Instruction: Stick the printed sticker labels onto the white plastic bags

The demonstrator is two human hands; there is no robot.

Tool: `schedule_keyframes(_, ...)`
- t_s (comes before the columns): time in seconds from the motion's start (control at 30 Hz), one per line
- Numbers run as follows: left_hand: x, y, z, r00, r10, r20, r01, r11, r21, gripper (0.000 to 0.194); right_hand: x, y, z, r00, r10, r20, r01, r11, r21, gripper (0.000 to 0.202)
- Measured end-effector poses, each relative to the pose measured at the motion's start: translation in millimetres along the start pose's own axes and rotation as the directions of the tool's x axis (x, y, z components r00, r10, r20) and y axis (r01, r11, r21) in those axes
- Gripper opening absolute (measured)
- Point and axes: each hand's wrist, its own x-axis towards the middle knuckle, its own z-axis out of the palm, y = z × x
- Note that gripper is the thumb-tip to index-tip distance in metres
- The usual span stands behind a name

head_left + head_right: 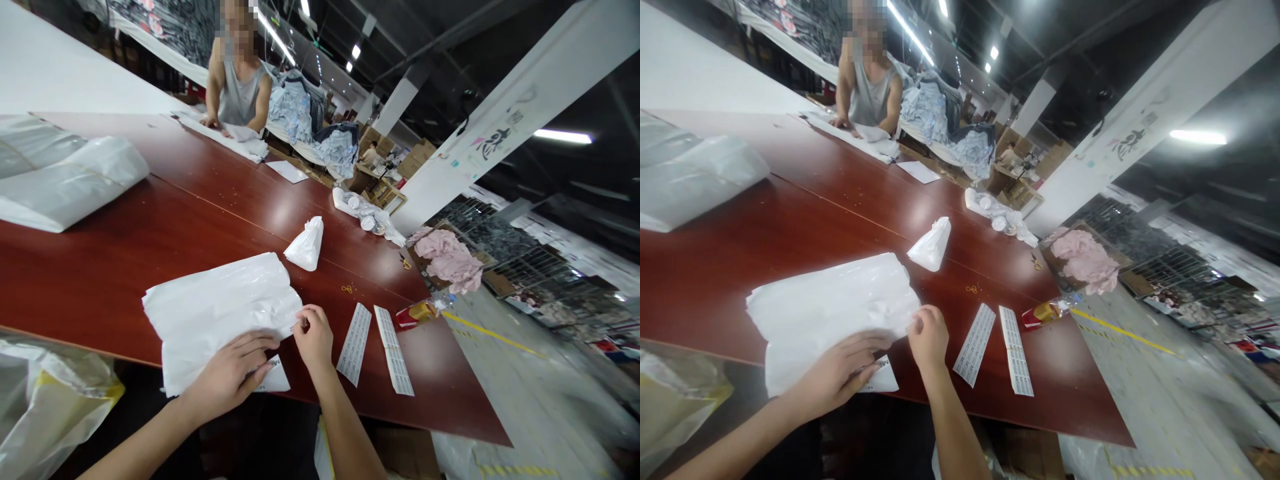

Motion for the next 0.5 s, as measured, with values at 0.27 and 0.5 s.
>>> schedule_keyframes(0.27,-15,12,12.4,0.999,0.036,0.007,-0.036,0.996,0.086,0.02,37,-41,-8,0.831,-0.482,0.277,0.532,0.834,-0.145,0.021)
schedule_keyframes(0.5,-6,28,12.9,0.998,-0.046,0.034,0.047,0.999,-0.024,0.023,64,-156,47,0.537,-0.728,0.425,0.718,0.66,0.221,0.029)
